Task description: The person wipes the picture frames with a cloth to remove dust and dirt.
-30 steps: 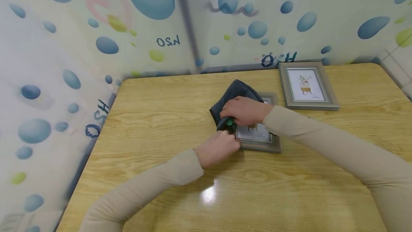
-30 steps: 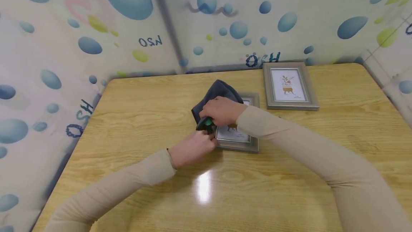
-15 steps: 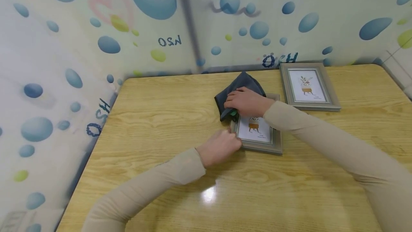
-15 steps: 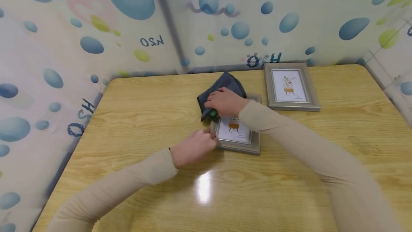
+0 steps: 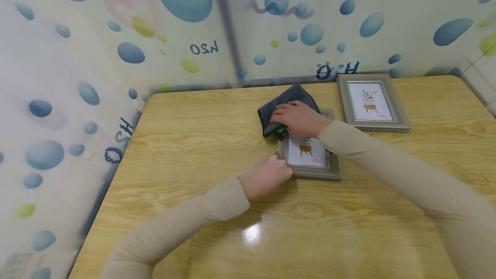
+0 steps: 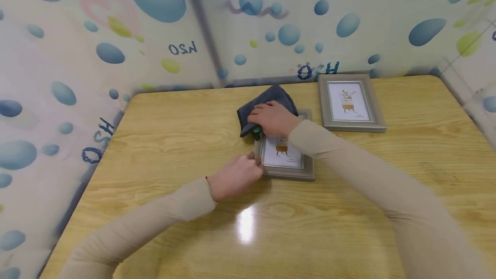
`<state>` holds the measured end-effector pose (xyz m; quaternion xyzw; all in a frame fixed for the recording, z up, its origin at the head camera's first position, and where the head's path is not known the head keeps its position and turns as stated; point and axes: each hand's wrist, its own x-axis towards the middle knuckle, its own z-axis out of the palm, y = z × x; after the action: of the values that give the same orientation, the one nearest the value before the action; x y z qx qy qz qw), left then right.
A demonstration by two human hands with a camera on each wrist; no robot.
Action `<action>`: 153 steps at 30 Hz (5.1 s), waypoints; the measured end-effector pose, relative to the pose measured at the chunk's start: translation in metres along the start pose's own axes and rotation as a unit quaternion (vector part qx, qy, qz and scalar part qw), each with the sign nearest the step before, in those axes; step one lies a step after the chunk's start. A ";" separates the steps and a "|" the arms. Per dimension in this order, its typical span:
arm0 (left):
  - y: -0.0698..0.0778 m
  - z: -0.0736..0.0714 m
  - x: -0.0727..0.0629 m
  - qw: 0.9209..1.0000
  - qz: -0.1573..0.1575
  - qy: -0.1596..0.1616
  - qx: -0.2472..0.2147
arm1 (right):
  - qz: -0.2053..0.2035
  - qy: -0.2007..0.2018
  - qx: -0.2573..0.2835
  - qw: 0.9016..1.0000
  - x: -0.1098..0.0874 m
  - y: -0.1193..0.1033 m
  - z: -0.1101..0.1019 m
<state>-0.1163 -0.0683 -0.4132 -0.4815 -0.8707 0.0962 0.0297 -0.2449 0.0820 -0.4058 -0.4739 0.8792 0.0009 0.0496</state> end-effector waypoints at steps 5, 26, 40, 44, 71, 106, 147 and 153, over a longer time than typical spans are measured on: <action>0.002 0.000 0.004 1.000 -0.002 -0.010 -0.013 | 0.054 0.003 -0.011 0.998 0.000 0.015 0.003; 0.006 -0.002 0.007 1.000 -0.012 -0.003 0.020 | 0.019 0.063 0.086 0.994 -0.024 -0.018 0.012; 0.008 -0.004 0.007 0.999 -0.019 -0.025 0.009 | 0.001 0.049 0.135 0.990 -0.057 -0.052 0.006; 0.004 -0.004 0.004 0.999 -0.018 -0.025 -0.015 | 0.014 0.046 0.143 0.988 -0.057 -0.052 0.003; -0.152 0.002 0.077 0.945 -0.123 -0.188 -0.238 | -0.001 -0.090 0.164 0.982 -0.034 -0.044 -0.023; -0.155 0.011 0.115 0.960 -0.148 -0.153 -0.182 | -0.080 0.026 -0.004 0.996 -0.072 -0.072 -0.001; -0.164 0.012 0.115 0.950 -0.139 -0.159 -0.229 | -0.133 -0.010 0.098 0.986 -0.083 -0.081 -0.007; -0.163 0.012 0.117 0.953 -0.132 -0.165 -0.218 | -0.098 0.045 -0.037 0.994 -0.061 -0.072 0.001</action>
<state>-0.3159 -0.0559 -0.3978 -0.3340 -0.9191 -0.0229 -0.2077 -0.1520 0.0931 -0.3986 -0.5587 0.8293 0.0073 -0.0075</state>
